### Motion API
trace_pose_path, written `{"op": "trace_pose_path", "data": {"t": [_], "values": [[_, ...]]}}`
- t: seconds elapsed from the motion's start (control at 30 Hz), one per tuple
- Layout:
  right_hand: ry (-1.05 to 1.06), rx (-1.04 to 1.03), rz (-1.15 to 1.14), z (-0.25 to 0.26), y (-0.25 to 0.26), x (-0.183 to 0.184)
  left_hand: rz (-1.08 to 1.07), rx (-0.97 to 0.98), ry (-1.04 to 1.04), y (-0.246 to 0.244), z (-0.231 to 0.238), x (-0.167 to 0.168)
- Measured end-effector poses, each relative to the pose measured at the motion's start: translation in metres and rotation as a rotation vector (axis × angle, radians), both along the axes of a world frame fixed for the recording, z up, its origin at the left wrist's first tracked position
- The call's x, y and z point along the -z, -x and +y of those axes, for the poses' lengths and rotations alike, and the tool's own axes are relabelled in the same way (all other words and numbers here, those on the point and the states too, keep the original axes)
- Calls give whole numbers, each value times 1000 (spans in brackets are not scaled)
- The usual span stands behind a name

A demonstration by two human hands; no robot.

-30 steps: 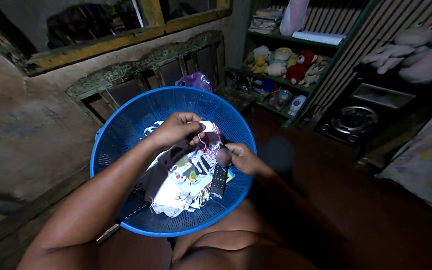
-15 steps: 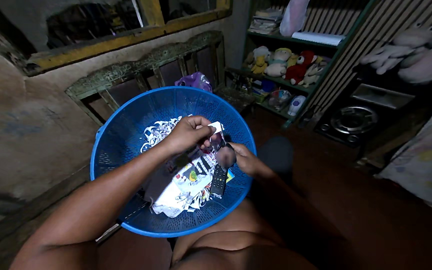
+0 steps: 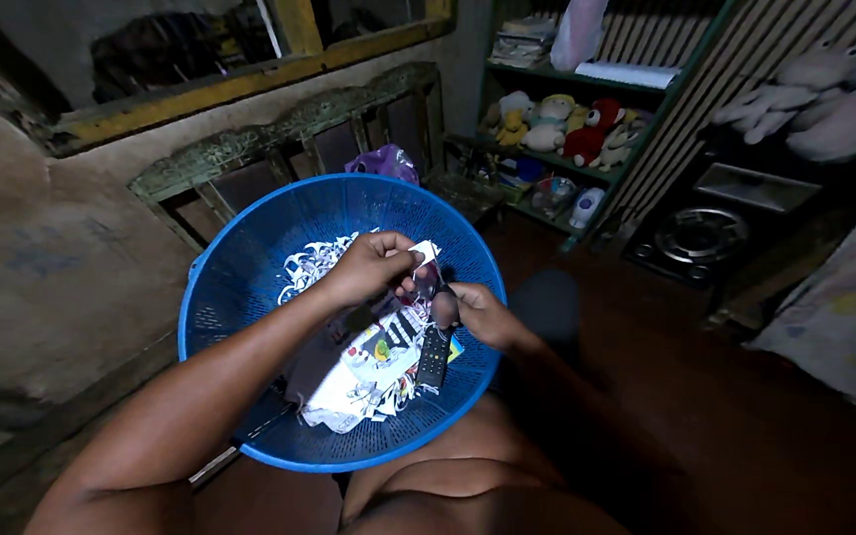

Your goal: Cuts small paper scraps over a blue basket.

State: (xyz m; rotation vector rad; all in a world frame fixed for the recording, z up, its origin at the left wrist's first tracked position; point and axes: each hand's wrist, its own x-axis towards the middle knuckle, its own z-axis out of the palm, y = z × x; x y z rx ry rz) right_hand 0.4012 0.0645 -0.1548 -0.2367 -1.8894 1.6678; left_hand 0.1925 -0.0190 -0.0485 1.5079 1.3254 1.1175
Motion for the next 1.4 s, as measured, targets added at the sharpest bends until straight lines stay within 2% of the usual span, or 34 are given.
{"op": "trace_pose_path", "data": {"t": [0.53,0.77,0.97,1.07,1.23,1.4], "values": [[-24,-42,-38,1,-1,-1,56,22,49,2,-2,-2],[21,15,-102,-2,1,-5,60,10,67,8,0,-3],[-1,18,-51,2,-1,-3,72,-15,58,10,3,-5],[14,101,21,2,3,-3,143,44,70,11,1,-2],[-5,206,78,5,6,0,407,181,69,5,1,13],[32,187,143,3,2,-3,539,211,57,1,3,19]]}}
